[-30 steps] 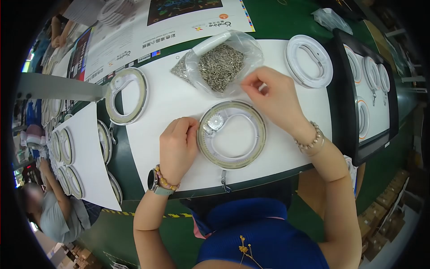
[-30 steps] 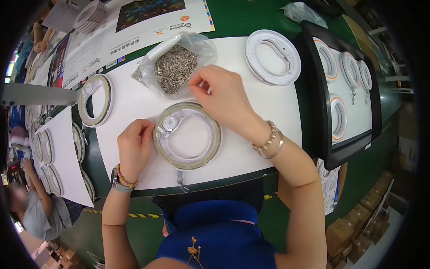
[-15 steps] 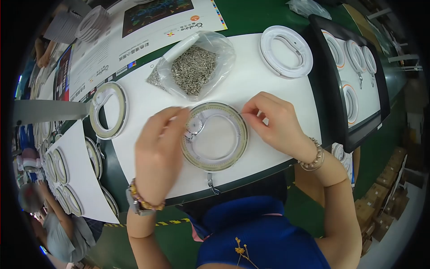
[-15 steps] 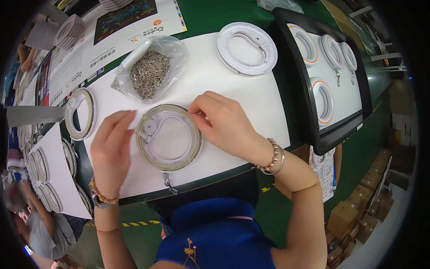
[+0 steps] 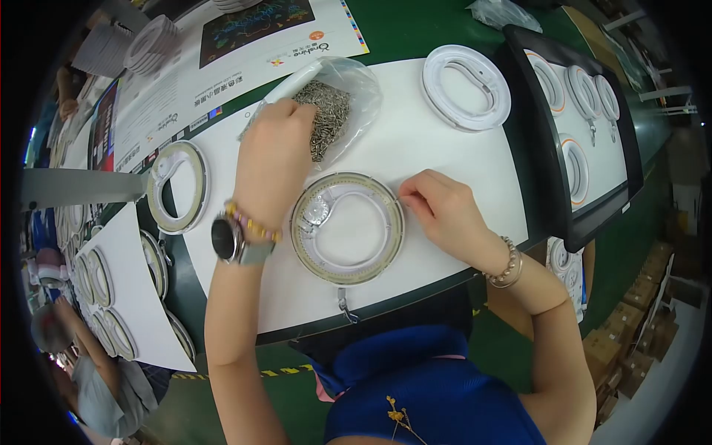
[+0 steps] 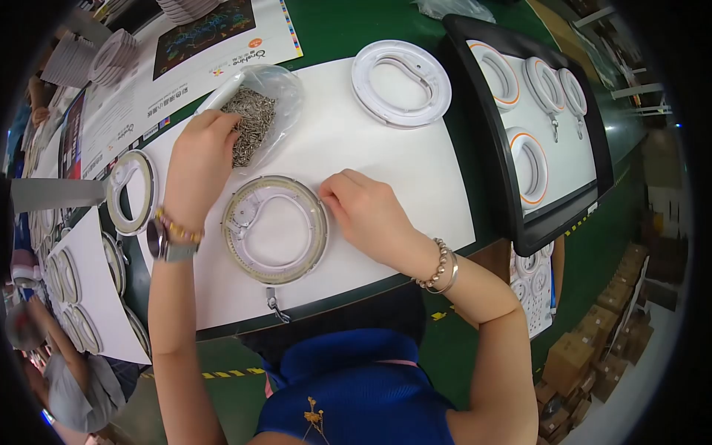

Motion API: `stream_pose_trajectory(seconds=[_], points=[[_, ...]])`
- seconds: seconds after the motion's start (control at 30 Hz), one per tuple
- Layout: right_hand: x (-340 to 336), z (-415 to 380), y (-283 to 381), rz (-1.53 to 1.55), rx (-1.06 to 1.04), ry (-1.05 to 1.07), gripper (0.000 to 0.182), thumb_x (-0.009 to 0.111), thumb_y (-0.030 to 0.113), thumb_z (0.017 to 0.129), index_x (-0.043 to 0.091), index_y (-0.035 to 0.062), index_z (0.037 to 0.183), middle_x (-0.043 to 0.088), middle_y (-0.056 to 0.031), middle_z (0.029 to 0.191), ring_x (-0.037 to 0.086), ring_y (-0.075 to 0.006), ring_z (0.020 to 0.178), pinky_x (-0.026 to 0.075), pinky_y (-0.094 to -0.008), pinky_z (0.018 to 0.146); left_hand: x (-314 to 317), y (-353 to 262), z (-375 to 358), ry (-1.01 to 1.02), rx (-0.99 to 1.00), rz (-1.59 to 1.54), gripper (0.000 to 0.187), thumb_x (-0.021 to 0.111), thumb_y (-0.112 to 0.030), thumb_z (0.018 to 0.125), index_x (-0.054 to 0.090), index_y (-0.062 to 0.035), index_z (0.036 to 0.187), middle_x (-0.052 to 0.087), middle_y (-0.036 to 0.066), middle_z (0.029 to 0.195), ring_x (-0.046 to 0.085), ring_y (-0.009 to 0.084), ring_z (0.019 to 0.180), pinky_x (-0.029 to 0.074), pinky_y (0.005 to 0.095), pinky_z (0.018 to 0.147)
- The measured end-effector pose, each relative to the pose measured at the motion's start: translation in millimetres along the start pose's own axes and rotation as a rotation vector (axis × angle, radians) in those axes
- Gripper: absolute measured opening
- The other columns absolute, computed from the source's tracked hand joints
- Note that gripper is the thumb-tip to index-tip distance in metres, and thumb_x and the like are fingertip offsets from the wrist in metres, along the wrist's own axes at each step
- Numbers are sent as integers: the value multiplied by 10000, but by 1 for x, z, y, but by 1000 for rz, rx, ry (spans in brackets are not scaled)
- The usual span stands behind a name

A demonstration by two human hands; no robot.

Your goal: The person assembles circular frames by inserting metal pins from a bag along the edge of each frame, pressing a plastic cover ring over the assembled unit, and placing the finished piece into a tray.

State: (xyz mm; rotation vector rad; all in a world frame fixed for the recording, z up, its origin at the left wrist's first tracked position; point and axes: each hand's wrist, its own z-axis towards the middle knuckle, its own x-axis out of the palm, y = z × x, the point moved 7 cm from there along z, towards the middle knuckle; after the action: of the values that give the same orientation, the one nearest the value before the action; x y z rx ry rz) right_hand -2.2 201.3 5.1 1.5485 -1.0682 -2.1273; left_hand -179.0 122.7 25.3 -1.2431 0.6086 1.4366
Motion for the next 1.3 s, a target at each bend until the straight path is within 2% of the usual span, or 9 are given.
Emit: stream_pose_trajectory(seconds=[0.13, 0.33, 0.43, 0.5, 0.7, 0.8, 1.0, 1.2, 1.3], points=[[3, -1, 7, -56, -83, 9, 61, 595, 12, 808, 581, 10, 867, 583, -122, 796, 597, -304, 681, 494, -368, 607, 9, -5, 13, 51, 18, 102, 89, 548, 2, 752, 615, -4, 809, 582, 134, 799, 605, 305, 806, 509, 402, 691], [5, -1, 13, -134, -125, 31, 83, 613, -13, 794, 579, -4, 869, 576, -130, 794, 591, -311, 670, 487, -366, 584, 12, 0, 12, 15, -55, 93, 41, 593, -32, 789, 612, -55, 817, 596, 92, 803, 608, 290, 764, 494, 399, 652], [7, -2, 15, -184, -126, 43, 82, 617, -13, 791, 580, -3, 863, 574, -129, 787, 589, -313, 661, 489, -364, 574, 10, -4, 9, -44, 3, 75, 39, 578, -32, 790, 606, -50, 809, 590, 91, 792, 605, 291, 744, 491, 399, 642], [10, -2, 16, -239, -127, 60, 79, 621, -11, 788, 583, 3, 857, 578, -122, 787, 590, -311, 651, 492, -359, 571, 13, -3, 9, 11, 0, 63, 47, 567, -18, 785, 600, -47, 803, 591, 92, 792, 606, 293, 746, 490, 396, 640], [1, 10, 17, -211, -146, 125, 36, 637, 38, 772, 641, 29, 807, 627, -92, 736, 604, -297, 632, 497, -354, 589, 10, -3, 10, 15, -29, 57, 83, 551, 23, 764, 590, -43, 795, 613, 93, 812, 620, 292, 778, 496, 386, 651], [1, 30, 20, -361, -149, 226, 41, 605, 76, 743, 631, 69, 712, 625, -90, 706, 634, -300, 669, 503, -397, 577, 9, 1, 8, -46, -31, 44, 82, 555, 24, 760, 579, -33, 814, 619, 107, 811, 623, 298, 787, 498, 400, 660], [19, 95, 42, -350, -291, -16, 70, 610, 65, 725, 658, 42, 770, 632, -127, 786, 645, -306, 720, 521, -417, 604, 11, 9, 9, -15, -31, 66, 124, 573, 35, 729, 537, 5, 844, 614, 160, 806, 626, 326, 785, 511, 410, 680], [51, 115, 46, -519, -368, 63, 94, 614, 26, 703, 644, 6, 790, 628, -146, 837, 654, -305, 746, 535, -401, 636, 4, 7, 3, -15, -45, 49, 126, 574, 16, 736, 540, 3, 857, 613, 164, 801, 630, 316, 786, 518, 395, 690], [54, 118, 37, -470, -317, 51, 110, 614, 18, 699, 652, 20, 801, 628, -138, 832, 652, -303, 753, 535, -403, 643, 2, 5, 0, -38, -45, 75, 117, 577, -1, 746, 553, -9, 860, 613, 158, 803, 633, 308, 786, 518, 394, 689]])
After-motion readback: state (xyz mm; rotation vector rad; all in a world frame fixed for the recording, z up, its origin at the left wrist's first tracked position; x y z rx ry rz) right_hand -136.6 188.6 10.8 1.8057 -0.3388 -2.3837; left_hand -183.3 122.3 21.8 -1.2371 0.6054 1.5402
